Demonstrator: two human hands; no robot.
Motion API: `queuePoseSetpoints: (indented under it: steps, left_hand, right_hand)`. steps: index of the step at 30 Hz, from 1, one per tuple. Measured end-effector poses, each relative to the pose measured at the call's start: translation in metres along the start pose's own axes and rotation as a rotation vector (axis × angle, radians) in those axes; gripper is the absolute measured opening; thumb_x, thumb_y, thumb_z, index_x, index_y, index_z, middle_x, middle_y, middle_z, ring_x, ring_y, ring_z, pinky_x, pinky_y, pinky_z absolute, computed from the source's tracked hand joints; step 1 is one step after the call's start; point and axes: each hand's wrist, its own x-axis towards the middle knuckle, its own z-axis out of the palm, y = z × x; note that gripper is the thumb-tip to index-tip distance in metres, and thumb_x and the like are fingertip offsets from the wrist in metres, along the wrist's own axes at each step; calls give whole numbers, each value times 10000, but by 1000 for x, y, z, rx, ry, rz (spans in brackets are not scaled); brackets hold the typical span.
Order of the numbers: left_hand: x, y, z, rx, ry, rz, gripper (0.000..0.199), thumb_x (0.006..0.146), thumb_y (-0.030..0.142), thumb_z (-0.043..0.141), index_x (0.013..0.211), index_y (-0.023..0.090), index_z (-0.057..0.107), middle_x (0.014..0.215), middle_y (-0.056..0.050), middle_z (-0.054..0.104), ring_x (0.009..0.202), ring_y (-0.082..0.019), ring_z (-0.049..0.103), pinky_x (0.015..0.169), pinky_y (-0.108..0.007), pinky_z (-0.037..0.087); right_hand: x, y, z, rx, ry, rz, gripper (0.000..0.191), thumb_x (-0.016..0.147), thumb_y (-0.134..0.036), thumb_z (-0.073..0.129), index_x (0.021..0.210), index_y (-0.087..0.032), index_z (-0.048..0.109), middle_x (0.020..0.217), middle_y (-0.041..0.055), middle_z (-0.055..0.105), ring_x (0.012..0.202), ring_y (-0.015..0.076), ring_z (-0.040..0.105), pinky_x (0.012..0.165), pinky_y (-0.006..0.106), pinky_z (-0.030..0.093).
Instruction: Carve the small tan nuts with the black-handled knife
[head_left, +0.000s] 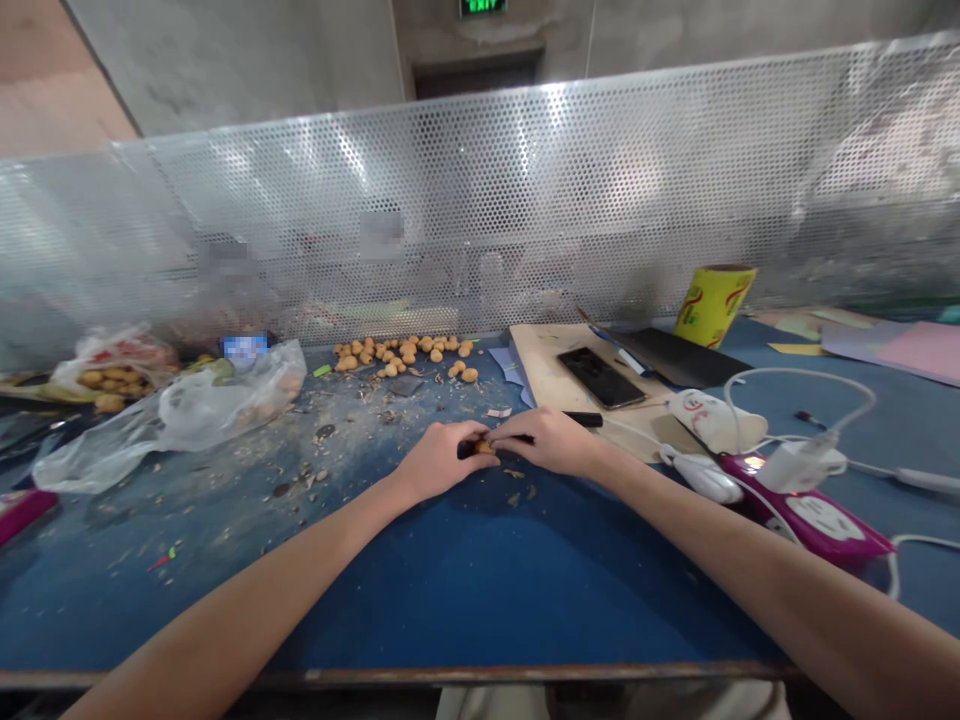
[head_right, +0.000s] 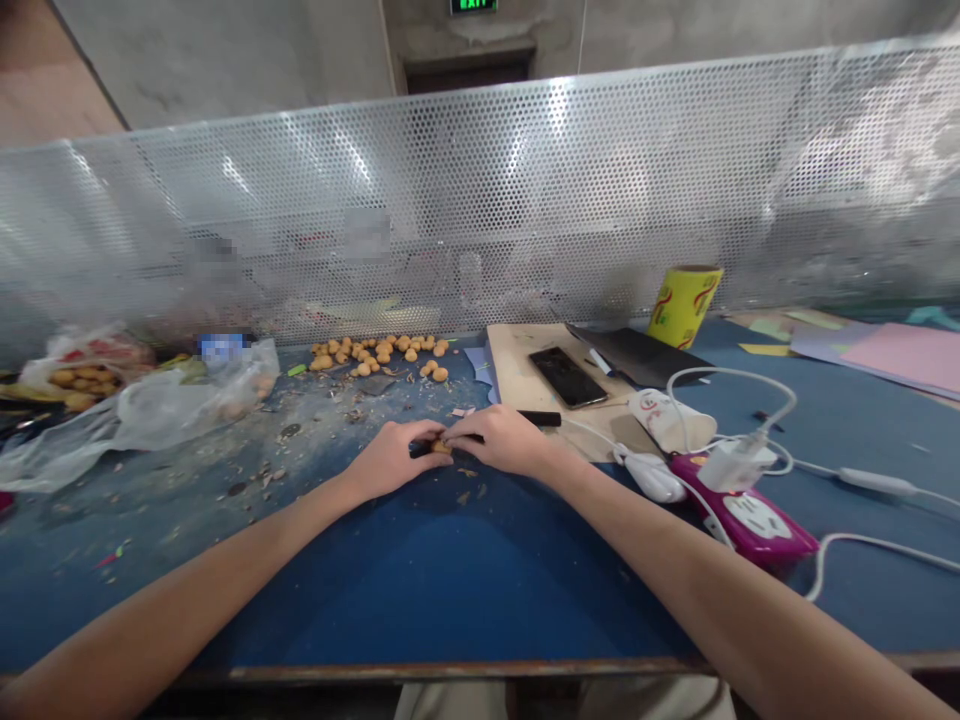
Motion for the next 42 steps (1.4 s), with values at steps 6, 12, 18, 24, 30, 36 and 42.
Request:
queuePoseSetpoints:
  steps: [6,12,18,24,30,36,42]
  left_hand:
    - [0,-1,0,-50,-19,-36,425,824,490,648,1162,231,646,1097,-45,723,1028,-237,674,935,-341,510]
    - [0,-1,0,-82,-14,-38,402,824,464,657,1152,232,645,1080,-42,728,1015,-237,679,919,-347,517]
    - [0,0,0,-95,-9,-22,360,829,445,659,1122,235,659,1041,-29,735,973,-220,688,904,-331,521]
    - [0,2,-1,-99,-23,-38,370,832,446,653,1133,230,656,1041,-38,734,974,-227,688,896,-336,527]
    - [0,1,0,-79,-31,-45,395,837,462,639,1162,236,640,1061,-32,732,996,-231,684,912,-339,517]
    - [-1,1,-1,-78,-47,-35,403,866,466,602,1198,237,614,1135,-45,711,1080,-239,653,946,-346,489]
    - [0,3,-2,-48,-46,-14,343,891,443,577,1162,238,623,1059,-29,728,990,-232,680,867,-325,501]
  right_hand:
    - [-1,1,-3,-28,5,-11,245,948,-266,509,1042,-251,735,1003,4,750,895,171,698,811,267,512]
    - [-2,5,0,56,43,21,242,943,-295,526,1069,-267,731,1008,-2,749,905,161,696,842,273,525]
    - [-1,5,5,47,61,29,245,947,-313,524,1067,-264,732,1008,-6,749,908,162,697,843,267,519]
    - [-1,4,1,-102,29,6,253,956,-296,504,1073,-289,727,1006,-13,752,888,170,703,785,255,507]
    - [-2,6,-4,-248,18,-26,246,951,-286,507,1056,-301,729,972,-25,758,838,165,709,688,240,479]
    - [-3,4,-5,-129,50,30,231,942,-300,526,1026,-297,742,1005,-34,753,880,164,706,755,249,500]
    - [-2,2,0,-54,61,48,230,936,-297,540,1057,-284,735,1014,-28,751,910,163,703,801,249,506]
